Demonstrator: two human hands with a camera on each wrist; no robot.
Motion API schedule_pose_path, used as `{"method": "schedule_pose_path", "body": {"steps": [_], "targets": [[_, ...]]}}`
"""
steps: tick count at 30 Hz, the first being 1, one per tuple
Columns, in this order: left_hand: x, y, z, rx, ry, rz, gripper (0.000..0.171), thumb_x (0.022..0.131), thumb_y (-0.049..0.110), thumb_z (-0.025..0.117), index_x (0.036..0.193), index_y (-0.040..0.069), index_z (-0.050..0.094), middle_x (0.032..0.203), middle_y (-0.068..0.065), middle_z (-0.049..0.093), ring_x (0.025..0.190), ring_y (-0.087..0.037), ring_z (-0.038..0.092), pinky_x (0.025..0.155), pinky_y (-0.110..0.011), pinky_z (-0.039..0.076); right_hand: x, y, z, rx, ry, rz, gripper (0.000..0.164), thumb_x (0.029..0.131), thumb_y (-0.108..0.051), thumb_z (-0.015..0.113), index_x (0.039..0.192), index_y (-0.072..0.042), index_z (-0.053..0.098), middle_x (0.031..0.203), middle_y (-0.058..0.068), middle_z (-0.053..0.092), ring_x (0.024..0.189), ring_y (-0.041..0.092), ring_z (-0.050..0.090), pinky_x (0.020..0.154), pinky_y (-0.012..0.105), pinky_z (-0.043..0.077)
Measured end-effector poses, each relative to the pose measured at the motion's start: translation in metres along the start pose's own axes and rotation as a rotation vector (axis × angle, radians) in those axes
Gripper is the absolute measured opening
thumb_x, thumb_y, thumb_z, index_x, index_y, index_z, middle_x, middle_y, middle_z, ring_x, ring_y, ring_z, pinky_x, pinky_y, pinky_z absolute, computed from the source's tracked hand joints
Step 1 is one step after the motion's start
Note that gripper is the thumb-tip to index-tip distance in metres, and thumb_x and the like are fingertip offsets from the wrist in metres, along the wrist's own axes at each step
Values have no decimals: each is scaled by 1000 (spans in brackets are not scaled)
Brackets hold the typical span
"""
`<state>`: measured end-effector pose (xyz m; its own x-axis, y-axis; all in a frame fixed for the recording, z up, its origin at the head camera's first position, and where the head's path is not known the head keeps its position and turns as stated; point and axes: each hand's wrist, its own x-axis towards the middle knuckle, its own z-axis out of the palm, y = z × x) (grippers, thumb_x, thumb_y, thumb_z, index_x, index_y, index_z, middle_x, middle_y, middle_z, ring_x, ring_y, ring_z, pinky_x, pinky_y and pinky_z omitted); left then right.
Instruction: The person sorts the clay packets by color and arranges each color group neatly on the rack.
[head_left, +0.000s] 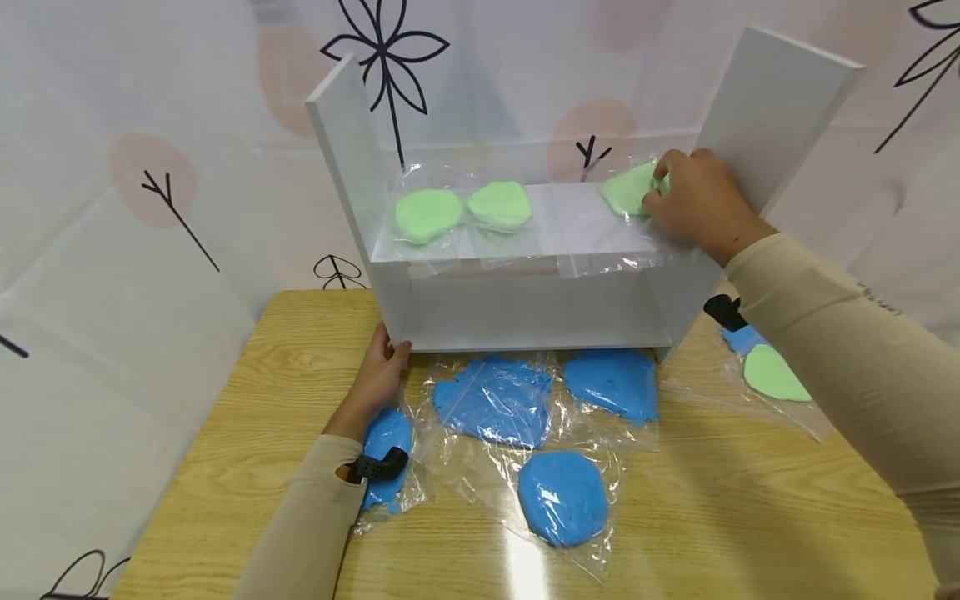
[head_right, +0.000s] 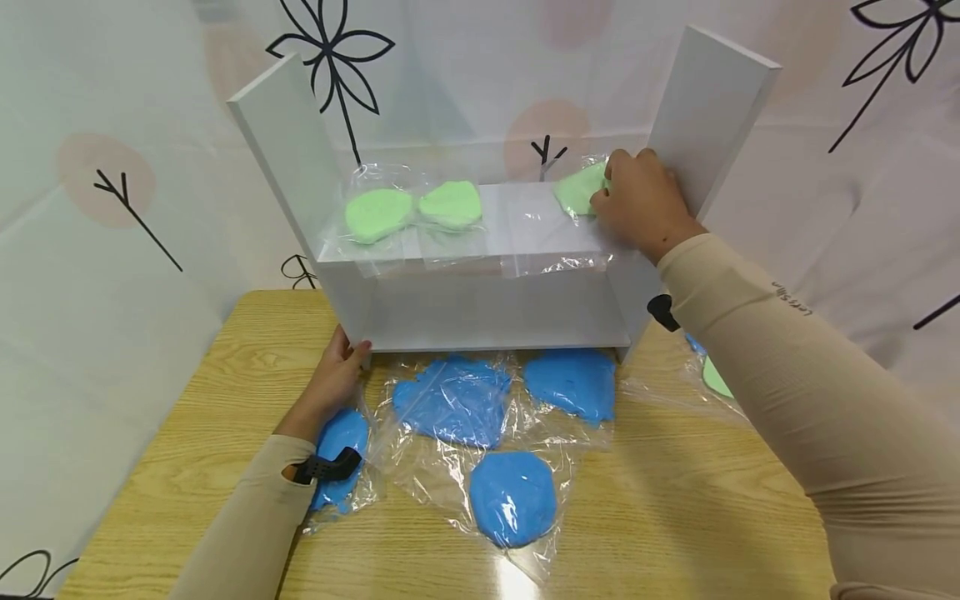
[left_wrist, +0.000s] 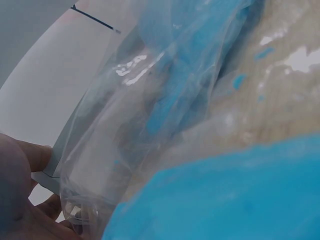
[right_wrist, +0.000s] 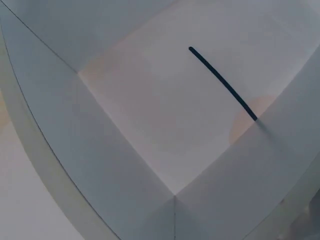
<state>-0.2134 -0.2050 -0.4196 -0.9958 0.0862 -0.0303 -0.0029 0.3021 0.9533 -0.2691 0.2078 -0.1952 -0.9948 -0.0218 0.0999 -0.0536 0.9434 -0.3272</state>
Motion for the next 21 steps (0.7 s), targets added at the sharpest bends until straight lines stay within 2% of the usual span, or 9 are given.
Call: {"method": "schedule_pose_path", "body": {"steps": [4,7,10,13,18,20,21], "targets": [[0,0,0,3,1,6,60,108,23,42,161,26,13,168,-6,15,154,-38,17,123,-53,24,1,-1,2,-71,-11,-21,45,99,-20,44,130,12,51,125,33,52,105,41,46,82,52,44],[0,0,0,4,0,8,60,108,23,42,161,26,13,169,-6,15,154,-38,17,123,-54,23,1,-1,3,-147,6,-60,35,98,-19,43,107,11,58,102,27,56,94,38,47,74,48,43],[0,1,0,-2,-5,0,60,108,23,41,161,27,12,169,-4,14,154,-37,16,123,-54,23,1,-2,3,-215,44,-106,30,97,-18,41,80,3,53,81,20,50,84,35,46,68,43,38],[1,0,0,-15,-11,-13,60,108,22,41,161,27,12,169,-2,13,155,-36,15,123,-53,22,-1,-3,3,-252,77,-146,31,95,-15,40,67,-2,46,72,17,46,79,35,46,67,43,36],[3,-1,0,-21,-16,-17,62,108,20,41,161,25,9,169,-3,10,155,-36,13,124,-53,21,-3,-5,3,-286,98,-172,32,92,-11,39,63,0,45,73,20,48,78,36,47,69,44,36],[2,0,0,-16,-16,-17,62,108,20,41,162,24,9,169,-4,10,155,-36,13,124,-53,21,-4,-5,3,-288,114,-182,31,92,-11,39,71,7,53,81,27,54,82,41,49,72,49,39],[2,1,-1,-13,-15,-15,62,108,20,41,162,24,9,169,-4,10,155,-36,14,124,-53,21,-4,-6,3,-282,123,-186,32,93,-11,39,80,11,58,89,31,57,87,44,50,76,52,41]]}}
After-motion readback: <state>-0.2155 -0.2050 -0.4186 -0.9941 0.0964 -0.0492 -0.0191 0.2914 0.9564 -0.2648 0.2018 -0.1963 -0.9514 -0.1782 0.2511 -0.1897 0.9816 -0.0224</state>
